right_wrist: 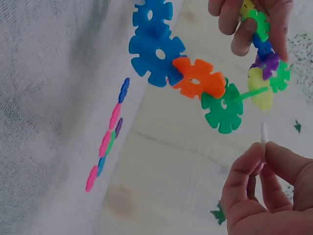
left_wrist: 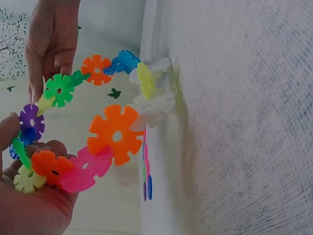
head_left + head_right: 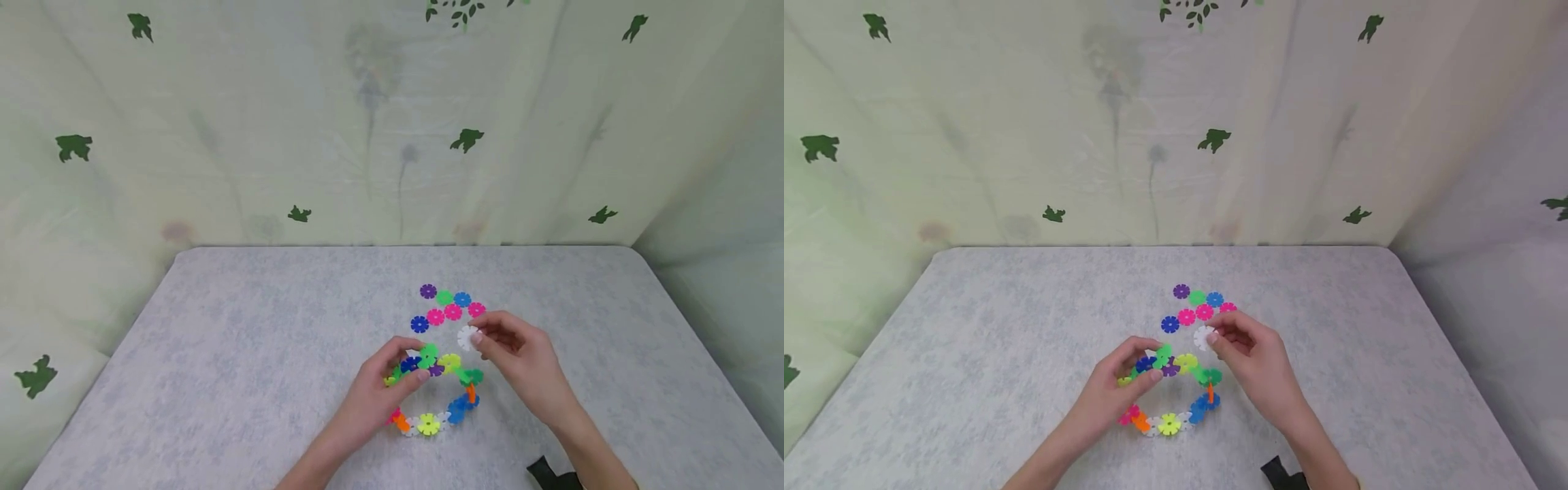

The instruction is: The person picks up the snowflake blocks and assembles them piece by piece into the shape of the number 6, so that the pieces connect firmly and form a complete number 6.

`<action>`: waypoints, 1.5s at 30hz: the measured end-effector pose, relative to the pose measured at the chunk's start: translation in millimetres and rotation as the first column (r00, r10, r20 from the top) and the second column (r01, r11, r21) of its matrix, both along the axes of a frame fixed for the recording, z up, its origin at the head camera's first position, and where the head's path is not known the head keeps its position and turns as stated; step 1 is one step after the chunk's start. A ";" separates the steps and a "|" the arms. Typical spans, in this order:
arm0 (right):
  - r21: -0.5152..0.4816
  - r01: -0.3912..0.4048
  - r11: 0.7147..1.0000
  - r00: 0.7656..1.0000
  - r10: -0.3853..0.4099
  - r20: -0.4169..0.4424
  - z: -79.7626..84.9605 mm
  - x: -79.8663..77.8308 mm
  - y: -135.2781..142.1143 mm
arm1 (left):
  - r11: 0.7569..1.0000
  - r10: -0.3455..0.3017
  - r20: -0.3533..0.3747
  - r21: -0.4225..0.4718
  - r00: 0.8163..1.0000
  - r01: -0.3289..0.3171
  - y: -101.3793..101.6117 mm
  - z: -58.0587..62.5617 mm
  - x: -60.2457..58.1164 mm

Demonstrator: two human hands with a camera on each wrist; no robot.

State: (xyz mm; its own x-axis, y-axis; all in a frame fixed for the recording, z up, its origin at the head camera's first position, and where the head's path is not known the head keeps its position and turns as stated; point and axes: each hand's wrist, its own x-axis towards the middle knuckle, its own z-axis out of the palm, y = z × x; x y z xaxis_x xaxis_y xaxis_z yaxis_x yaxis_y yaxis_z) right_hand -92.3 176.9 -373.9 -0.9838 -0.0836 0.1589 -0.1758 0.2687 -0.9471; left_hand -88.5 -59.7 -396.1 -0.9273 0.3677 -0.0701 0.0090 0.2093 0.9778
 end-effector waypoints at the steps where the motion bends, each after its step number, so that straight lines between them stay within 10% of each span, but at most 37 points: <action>1: -0.004 -0.001 1.000 1.000 0.001 -0.005 0.7 1.9 -2.3 | 1.000 -0.007 -0.001 0.001 1.000 0.007 0.4 0.5 0.6; 21: 0.042 -0.015 0.999 0.991 0.020 -0.131 5.0 14.3 -20.0 | 0.996 -0.084 -0.056 0.014 0.995 0.085 1.0 0.6 2.4; 45: -0.047 -0.081 0.996 0.971 0.068 -0.228 -0.3 14.4 -24.7 | 0.997 -0.023 -0.072 0.076 0.997 0.028 3.4 -0.3 5.4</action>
State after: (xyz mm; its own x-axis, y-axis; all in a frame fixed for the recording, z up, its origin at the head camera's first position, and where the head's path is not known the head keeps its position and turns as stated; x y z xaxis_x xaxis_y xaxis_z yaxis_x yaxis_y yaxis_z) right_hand -77.9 152.1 -374.2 -0.9130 -0.1401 0.3830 -0.4047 0.1947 -0.8935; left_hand -83.0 -56.3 -396.4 -0.9192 0.3929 0.0254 0.0839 0.1323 0.9877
